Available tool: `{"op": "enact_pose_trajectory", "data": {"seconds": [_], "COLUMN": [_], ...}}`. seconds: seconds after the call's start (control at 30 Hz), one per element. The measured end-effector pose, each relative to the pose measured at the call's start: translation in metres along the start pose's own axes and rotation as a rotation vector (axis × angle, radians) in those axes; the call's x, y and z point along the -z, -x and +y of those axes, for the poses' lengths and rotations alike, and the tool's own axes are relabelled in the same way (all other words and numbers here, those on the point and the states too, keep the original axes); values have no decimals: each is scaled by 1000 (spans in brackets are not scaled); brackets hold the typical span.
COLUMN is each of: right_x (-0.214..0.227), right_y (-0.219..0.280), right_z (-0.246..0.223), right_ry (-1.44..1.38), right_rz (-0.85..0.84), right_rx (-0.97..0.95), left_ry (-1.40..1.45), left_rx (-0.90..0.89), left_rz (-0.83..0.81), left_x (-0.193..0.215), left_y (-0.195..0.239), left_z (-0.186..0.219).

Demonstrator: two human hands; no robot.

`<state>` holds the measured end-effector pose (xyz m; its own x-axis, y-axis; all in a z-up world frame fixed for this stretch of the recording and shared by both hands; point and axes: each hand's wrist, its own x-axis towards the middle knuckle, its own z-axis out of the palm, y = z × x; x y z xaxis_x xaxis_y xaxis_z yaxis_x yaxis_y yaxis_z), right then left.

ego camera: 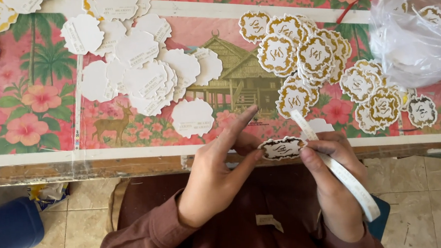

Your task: Applying double-sided tape to the back of decorative paper cutouts in a print shop finishing area.

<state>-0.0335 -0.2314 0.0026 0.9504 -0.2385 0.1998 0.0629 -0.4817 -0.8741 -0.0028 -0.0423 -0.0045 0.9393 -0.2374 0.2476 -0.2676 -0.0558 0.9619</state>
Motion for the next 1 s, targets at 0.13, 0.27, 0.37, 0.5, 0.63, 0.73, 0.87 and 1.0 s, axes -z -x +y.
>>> {"op": "enact_pose_trajectory", "data": {"seconds": [0.13, 0.27, 0.37, 0.5, 0.63, 0.73, 0.87, 1.0], "right_x": [-1, -4, -10, -12, -26, -19, -3, 14], "right_y": [2, 6, 6, 3, 5, 10, 16, 24], "right_z": [5, 3, -5, -9, -1, 3, 17, 36], "right_ry": [0, 32, 145, 594, 648, 576, 323, -16], "right_rz": [-5, -25, 11, 111, 47, -158, -143, -61], "right_rx": [-47, 170, 321, 744, 815, 827, 523, 171], "left_ry": [-14, 293, 342, 151, 55, -127, -322, -754], "left_rx": [16, 194, 215, 137, 311, 231, 138, -118], "left_rz": [7, 18, 37, 94, 2, 21, -20, 94], "left_x": [-1, -2, -1, 5, 7, 5, 4, 10], "left_y": [0, -2, -5, -5, -8, -12, -12, -3], "left_z": [-2, -6, -7, -1, -6, -18, -30, -21]}}
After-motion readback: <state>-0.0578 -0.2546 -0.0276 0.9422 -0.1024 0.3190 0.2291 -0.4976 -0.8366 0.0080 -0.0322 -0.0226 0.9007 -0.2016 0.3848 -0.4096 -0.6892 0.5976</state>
